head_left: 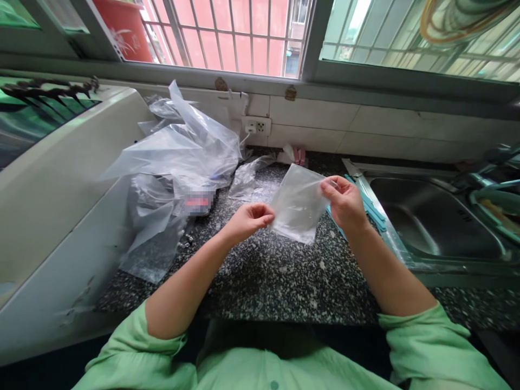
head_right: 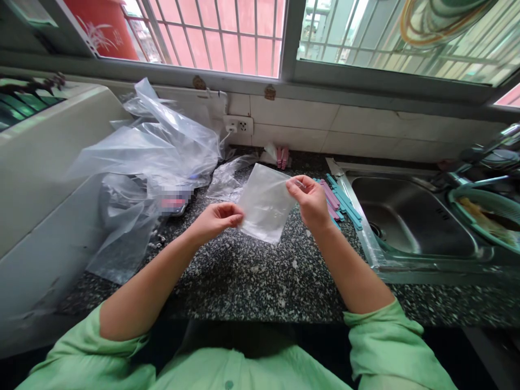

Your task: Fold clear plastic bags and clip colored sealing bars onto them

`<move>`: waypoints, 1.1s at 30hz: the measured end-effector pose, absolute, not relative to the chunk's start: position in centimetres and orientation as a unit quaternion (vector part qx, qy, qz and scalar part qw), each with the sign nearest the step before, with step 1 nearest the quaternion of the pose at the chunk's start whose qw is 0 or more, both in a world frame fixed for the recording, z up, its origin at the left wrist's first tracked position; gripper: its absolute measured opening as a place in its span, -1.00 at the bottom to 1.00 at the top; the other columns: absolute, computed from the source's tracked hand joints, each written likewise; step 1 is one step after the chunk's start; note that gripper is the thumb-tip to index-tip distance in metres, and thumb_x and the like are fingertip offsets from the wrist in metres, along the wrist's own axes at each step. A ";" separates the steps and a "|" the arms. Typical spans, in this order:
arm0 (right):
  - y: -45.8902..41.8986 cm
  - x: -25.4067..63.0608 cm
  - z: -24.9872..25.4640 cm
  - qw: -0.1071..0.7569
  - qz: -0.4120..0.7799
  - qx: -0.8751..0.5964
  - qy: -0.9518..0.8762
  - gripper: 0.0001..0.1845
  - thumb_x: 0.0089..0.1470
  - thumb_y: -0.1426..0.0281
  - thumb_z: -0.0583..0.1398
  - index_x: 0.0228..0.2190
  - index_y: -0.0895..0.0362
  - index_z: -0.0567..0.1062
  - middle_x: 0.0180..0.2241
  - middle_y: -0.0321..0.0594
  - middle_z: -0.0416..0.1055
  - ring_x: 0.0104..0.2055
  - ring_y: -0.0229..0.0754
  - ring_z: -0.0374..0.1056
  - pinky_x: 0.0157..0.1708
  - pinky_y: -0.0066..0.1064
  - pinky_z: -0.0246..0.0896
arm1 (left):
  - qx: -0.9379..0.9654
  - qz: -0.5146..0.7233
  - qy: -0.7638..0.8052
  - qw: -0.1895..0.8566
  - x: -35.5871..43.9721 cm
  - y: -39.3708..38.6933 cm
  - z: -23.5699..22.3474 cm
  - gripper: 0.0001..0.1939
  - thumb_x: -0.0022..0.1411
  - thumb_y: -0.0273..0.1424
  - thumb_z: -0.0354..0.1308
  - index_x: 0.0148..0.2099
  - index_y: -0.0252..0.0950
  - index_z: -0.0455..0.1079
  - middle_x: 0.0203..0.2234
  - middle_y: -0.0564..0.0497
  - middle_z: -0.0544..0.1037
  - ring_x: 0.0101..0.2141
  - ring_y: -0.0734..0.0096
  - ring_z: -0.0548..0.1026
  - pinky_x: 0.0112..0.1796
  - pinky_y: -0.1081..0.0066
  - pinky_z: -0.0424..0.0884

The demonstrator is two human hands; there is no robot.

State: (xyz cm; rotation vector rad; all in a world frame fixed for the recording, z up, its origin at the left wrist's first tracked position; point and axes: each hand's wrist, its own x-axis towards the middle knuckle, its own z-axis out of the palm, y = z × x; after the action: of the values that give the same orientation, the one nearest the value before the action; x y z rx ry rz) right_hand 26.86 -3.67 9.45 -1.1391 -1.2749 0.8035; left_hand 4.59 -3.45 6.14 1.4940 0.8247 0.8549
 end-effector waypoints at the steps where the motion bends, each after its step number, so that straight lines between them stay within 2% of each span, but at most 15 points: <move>1: -3.6 26.9 9.4 0.590 0.346 -0.489 -0.541 -0.73 -0.20 0.18 0.24 -0.55 0.08 0.34 -0.56 -0.34 0.25 -0.52 -0.32 0.16 -0.45 -0.42 0.14 | 0.642 0.360 0.352 0.578 4.5 -3.5 6.2 -0.82 -0.05 -0.31 0.19 -0.48 -0.33 0.35 -0.65 0.13 0.36 -0.59 0.60 0.28 -0.51 0.50 0.25; 4: -3.5 27.0 9.3 0.597 0.355 -0.483 -0.533 -0.76 -0.20 0.21 0.25 -0.55 0.09 0.34 -0.57 -0.35 0.24 -0.53 -0.33 0.15 -0.45 -0.42 0.14 | 0.646 0.349 0.347 0.584 4.4 -3.5 6.4 -0.80 -0.04 -0.29 0.19 -0.49 -0.33 0.33 -0.65 0.14 0.34 -0.59 0.61 0.27 -0.50 0.50 0.23; 9: -3.6 26.5 9.0 0.588 0.377 -0.467 -0.542 -0.76 -0.21 0.22 0.26 -0.55 0.10 0.36 -0.58 -0.37 0.25 -0.54 -0.36 0.15 -0.46 -0.44 0.13 | 0.613 0.368 0.333 0.615 4.7 -3.6 6.4 -0.71 -0.09 -0.25 0.23 -0.34 -0.34 0.36 -0.50 0.07 0.43 -0.47 0.56 0.35 -0.41 0.49 0.26; 16: -3.9 25.6 8.5 0.618 0.394 -0.443 -0.516 -0.69 -0.29 0.17 0.32 -0.56 0.12 0.39 -0.61 -0.41 0.27 -0.58 -0.40 0.13 -0.55 -0.51 0.07 | 0.595 0.309 0.352 0.653 5.8 -3.9 4.6 -0.73 -0.09 -0.25 0.23 -0.48 -0.37 0.33 -0.64 0.13 0.35 -0.57 0.61 0.26 -0.47 0.50 0.20; 21: -3.9 25.6 8.4 0.630 0.392 -0.434 -0.511 -0.72 -0.27 0.21 0.32 -0.56 0.12 0.39 -0.61 -0.42 0.27 -0.58 -0.41 0.15 -0.55 -0.52 0.07 | 0.595 0.311 0.321 0.668 6.1 -4.4 5.0 -0.73 -0.12 -0.33 0.27 -0.34 -0.35 0.36 -0.48 0.09 0.44 -0.44 0.56 0.36 -0.35 0.46 0.26; 25: -3.5 26.1 8.4 0.659 0.363 -0.430 -0.498 -0.76 -0.24 0.25 0.30 -0.55 0.12 0.38 -0.60 -0.42 0.27 -0.58 -0.41 0.15 -0.55 -0.52 0.07 | 0.608 0.237 0.332 0.681 6.2 -4.4 4.5 -0.82 -0.04 -0.34 0.20 -0.43 -0.36 0.33 -0.61 0.10 0.40 -0.55 0.57 0.33 -0.42 0.45 0.28; 27: -3.5 26.2 8.4 0.666 0.341 -0.430 -0.506 -0.78 -0.20 0.26 0.29 -0.55 0.11 0.38 -0.60 -0.41 0.25 -0.58 -0.41 0.13 -0.56 -0.52 0.07 | 0.630 0.230 0.345 0.656 6.2 -4.2 3.9 -0.85 0.01 -0.35 0.15 -0.43 -0.36 0.34 -0.61 0.09 0.39 -0.56 0.57 0.32 -0.44 0.45 0.28; 29: -3.7 26.3 8.6 0.669 0.306 -0.421 -0.532 -0.82 -0.14 0.27 0.26 -0.52 0.09 0.38 -0.58 -0.40 0.25 -0.57 -0.39 0.15 -0.54 -0.50 0.09 | 0.670 0.267 0.374 0.583 6.0 -3.8 3.3 -0.85 0.02 -0.38 0.14 -0.35 -0.36 0.36 -0.53 0.06 0.42 -0.53 0.56 0.33 -0.42 0.44 0.30; 31: -4.3 26.1 8.9 0.663 0.252 -0.399 -0.581 -0.88 -0.07 0.31 0.23 -0.49 0.07 0.39 -0.53 -0.37 0.27 -0.51 -0.35 0.19 -0.49 -0.47 0.14 | 0.704 0.334 0.409 0.475 5.8 -3.2 2.9 -0.71 -0.01 -0.38 0.19 -0.19 -0.36 0.35 -0.38 -0.01 0.45 -0.46 0.52 0.35 -0.37 0.41 0.33; 33: -5.3 25.8 9.1 0.634 0.185 -0.372 -0.652 -0.95 -0.04 0.39 0.21 -0.47 0.06 0.40 -0.49 -0.34 0.30 -0.43 -0.30 0.23 -0.40 -0.41 0.18 | 0.723 0.408 0.416 0.370 5.5 -2.7 2.7 -0.49 -0.03 -0.35 0.23 0.00 -0.33 0.26 -0.20 -0.10 0.42 -0.35 0.44 0.38 -0.31 0.36 0.36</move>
State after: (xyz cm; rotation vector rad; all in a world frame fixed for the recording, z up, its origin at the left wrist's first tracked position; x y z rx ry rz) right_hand 25.78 -5.32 9.10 -0.8502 -1.4912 0.4239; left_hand 5.47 -2.66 2.70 1.8555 1.0670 1.0468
